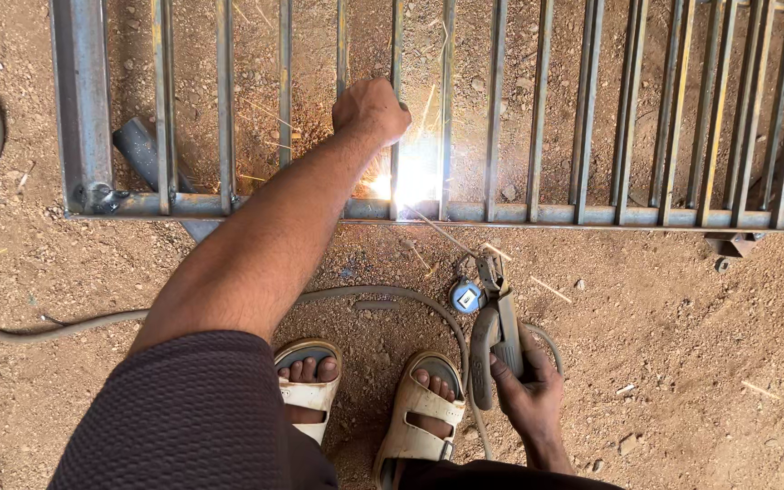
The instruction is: The person welds the horizontal bars of a metal gate to its frame using a welding tool, moving across the structure to apply spot welds at several intersection points.
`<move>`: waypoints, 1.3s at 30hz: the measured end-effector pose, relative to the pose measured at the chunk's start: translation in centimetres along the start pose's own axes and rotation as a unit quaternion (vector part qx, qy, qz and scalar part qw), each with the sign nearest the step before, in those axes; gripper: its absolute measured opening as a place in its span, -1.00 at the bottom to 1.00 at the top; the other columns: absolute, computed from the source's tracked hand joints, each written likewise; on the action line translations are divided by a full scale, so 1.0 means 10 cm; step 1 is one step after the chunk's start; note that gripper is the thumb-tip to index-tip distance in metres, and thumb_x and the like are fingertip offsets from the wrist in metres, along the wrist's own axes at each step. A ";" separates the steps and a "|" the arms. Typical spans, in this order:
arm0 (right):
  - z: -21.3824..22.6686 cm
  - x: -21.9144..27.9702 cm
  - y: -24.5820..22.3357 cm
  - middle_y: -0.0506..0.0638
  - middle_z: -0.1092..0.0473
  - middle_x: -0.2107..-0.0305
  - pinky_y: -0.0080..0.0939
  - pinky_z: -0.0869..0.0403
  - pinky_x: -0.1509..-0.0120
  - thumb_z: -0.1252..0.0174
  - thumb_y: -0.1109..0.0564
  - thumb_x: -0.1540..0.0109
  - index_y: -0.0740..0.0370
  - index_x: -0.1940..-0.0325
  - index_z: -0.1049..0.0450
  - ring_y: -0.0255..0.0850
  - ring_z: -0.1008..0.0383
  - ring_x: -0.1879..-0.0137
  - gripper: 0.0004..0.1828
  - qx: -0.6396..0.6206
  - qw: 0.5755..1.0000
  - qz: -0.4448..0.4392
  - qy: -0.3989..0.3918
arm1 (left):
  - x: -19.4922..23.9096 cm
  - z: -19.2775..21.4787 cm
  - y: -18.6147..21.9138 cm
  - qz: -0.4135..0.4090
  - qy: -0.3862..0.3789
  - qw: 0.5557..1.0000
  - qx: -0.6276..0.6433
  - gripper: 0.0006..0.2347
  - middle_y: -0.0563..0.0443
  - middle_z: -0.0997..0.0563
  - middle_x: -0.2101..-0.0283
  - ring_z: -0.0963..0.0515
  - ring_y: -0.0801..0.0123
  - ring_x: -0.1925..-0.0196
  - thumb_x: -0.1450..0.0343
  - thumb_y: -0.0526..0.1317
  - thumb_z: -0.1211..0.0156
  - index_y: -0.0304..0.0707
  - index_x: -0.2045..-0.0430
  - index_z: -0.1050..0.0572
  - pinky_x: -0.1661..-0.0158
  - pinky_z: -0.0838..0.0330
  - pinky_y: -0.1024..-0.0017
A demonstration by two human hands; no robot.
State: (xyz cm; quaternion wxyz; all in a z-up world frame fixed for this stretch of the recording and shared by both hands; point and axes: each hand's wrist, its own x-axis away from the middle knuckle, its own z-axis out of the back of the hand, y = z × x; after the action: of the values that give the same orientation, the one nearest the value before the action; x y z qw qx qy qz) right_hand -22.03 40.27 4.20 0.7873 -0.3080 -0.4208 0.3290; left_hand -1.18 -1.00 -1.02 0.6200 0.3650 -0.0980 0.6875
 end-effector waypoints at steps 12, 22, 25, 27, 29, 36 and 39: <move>0.01 -0.03 0.01 0.30 -0.58 0.10 0.00 -0.71 -0.02 -0.34 0.09 -0.12 0.30 -0.42 -0.29 -0.01 -0.69 0.07 -0.21 0.012 1.000 0.004 -0.015 | 0.09 0.05 -0.02 -0.015 0.025 1.000 0.003 -0.69 -0.05 -0.65 0.13 -0.67 0.21 0.08 -0.42 0.03 -0.29 -0.19 0.16 -0.59 0.05 -0.59 0.17; 0.07 -0.06 -0.04 0.27 -0.59 0.11 -0.01 -0.73 0.08 -0.31 0.15 -0.10 0.25 -0.42 -0.29 -0.01 -0.69 0.13 -0.21 -0.012 0.998 -0.063 -0.025 | 0.02 -0.01 0.01 0.024 -0.015 1.000 0.002 -0.73 -0.01 -0.59 0.22 -0.64 0.39 0.26 -0.48 -0.01 -0.25 -0.21 0.15 -0.54 0.17 -0.65 0.26; 0.06 -0.08 -0.08 0.28 -0.59 0.11 -0.03 -0.73 0.07 -0.30 0.19 -0.11 0.26 -0.42 -0.29 -0.02 -0.69 0.12 -0.23 -0.026 0.997 -0.066 -0.030 | 0.01 -0.01 0.00 0.022 -0.010 1.000 0.001 -0.74 0.01 -0.58 0.22 -0.62 0.40 0.27 -0.47 -0.02 -0.25 -0.20 0.15 -0.54 0.17 -0.63 0.27; 0.08 -0.08 -0.09 0.27 -0.59 0.10 -0.03 -0.72 0.06 -0.29 0.20 -0.12 0.27 -0.41 -0.29 -0.03 -0.69 0.11 -0.24 -0.036 0.997 -0.060 -0.036 | 0.03 -0.01 0.00 0.024 -0.007 1.000 0.009 -0.74 0.01 -0.60 0.19 -0.64 0.38 0.24 -0.46 -0.03 -0.27 -0.18 0.14 -0.54 0.16 -0.65 0.29; 0.10 -0.11 -0.09 0.26 -0.59 0.08 -0.02 -0.72 0.08 -0.29 0.20 -0.11 0.23 -0.42 -0.29 -0.02 -0.69 0.12 -0.23 -0.012 0.997 -0.073 -0.036 | 0.02 -0.01 0.02 0.016 -0.004 1.000 -0.003 -0.69 -0.01 -0.59 0.16 -0.63 0.34 0.18 -0.45 0.02 -0.28 -0.20 0.12 -0.54 0.13 -0.61 0.25; 0.13 -0.14 -0.04 0.33 -0.52 -0.07 0.06 -0.60 -0.08 -0.29 0.20 -0.17 0.34 -0.40 -0.36 0.04 -0.60 -0.05 -0.31 -0.017 0.998 -0.011 -0.051 | -0.02 -0.04 -0.12 -0.012 0.041 0.998 -0.038 -0.66 -0.10 -0.58 0.12 -0.64 0.18 0.10 -0.39 0.05 -0.31 -0.18 0.12 -0.56 0.12 -0.56 0.20; 0.27 -0.18 -0.10 0.17 -0.43 -0.14 0.02 -0.61 -0.06 -0.21 0.20 -0.16 0.18 -0.50 -0.18 -0.07 -0.56 -0.10 -0.20 0.014 0.997 -0.077 -0.016 | 0.00 0.05 -0.03 -0.060 0.092 0.991 -0.072 -0.64 -0.18 -0.57 0.12 -0.62 0.06 0.08 -0.34 0.06 -0.33 -0.15 0.12 -0.58 0.12 -0.50 0.15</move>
State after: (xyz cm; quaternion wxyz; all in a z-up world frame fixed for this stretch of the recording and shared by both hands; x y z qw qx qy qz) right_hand -24.84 38.84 5.41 0.8075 -0.2584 -0.4518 0.2777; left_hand -0.69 -1.23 -0.78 0.6913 0.2601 -0.0677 0.6707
